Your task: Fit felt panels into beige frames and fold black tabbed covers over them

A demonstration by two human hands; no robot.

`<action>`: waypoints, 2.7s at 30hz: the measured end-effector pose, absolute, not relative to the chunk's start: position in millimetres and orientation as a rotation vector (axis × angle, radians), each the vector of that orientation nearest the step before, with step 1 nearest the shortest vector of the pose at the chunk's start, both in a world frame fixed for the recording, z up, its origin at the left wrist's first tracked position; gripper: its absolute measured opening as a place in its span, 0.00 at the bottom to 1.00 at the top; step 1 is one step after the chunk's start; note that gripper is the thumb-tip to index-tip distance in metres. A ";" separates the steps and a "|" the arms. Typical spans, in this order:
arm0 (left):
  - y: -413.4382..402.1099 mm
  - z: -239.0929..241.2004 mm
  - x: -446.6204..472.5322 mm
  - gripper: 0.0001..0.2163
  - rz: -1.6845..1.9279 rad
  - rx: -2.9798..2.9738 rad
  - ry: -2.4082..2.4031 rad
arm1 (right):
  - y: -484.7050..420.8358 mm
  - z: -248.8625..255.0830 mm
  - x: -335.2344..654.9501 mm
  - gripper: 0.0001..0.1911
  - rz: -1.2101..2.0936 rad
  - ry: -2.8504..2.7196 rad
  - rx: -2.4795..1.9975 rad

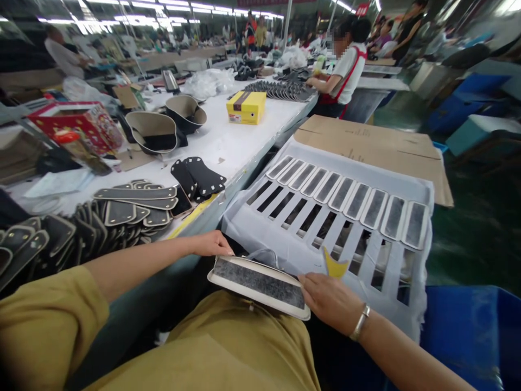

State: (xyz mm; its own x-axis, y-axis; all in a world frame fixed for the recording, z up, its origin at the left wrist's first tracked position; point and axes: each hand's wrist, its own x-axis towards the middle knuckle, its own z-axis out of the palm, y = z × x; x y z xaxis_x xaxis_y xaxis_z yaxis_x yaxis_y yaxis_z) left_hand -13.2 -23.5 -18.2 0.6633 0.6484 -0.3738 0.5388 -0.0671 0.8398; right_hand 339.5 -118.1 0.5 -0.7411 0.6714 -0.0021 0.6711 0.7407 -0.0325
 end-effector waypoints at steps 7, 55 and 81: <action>-9.9 -14.8 -4.5 0.11 -0.036 1.763 1.017 | -126.2 -4.8 333.9 0.20 -0.098 -2.949 -1.098; 15.3 -29.7 26.6 0.14 -0.050 1.543 0.740 | -42.0 -44.1 333.6 0.21 2.099 -1.563 -1.538; 19.7 -36.3 31.2 0.14 -0.051 1.568 0.643 | -16.7 -45.1 291.7 0.26 2.181 -1.832 -1.354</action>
State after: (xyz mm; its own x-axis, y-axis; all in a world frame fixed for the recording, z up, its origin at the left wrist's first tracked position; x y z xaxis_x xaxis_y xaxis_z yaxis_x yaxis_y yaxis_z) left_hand 31.2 19.7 -36.3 0.8373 0.3648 -0.4073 0.4239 0.0375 0.9049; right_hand 291.7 -16.7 -45.1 -0.6315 0.4901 -0.6009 0.5071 -0.3252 -0.7982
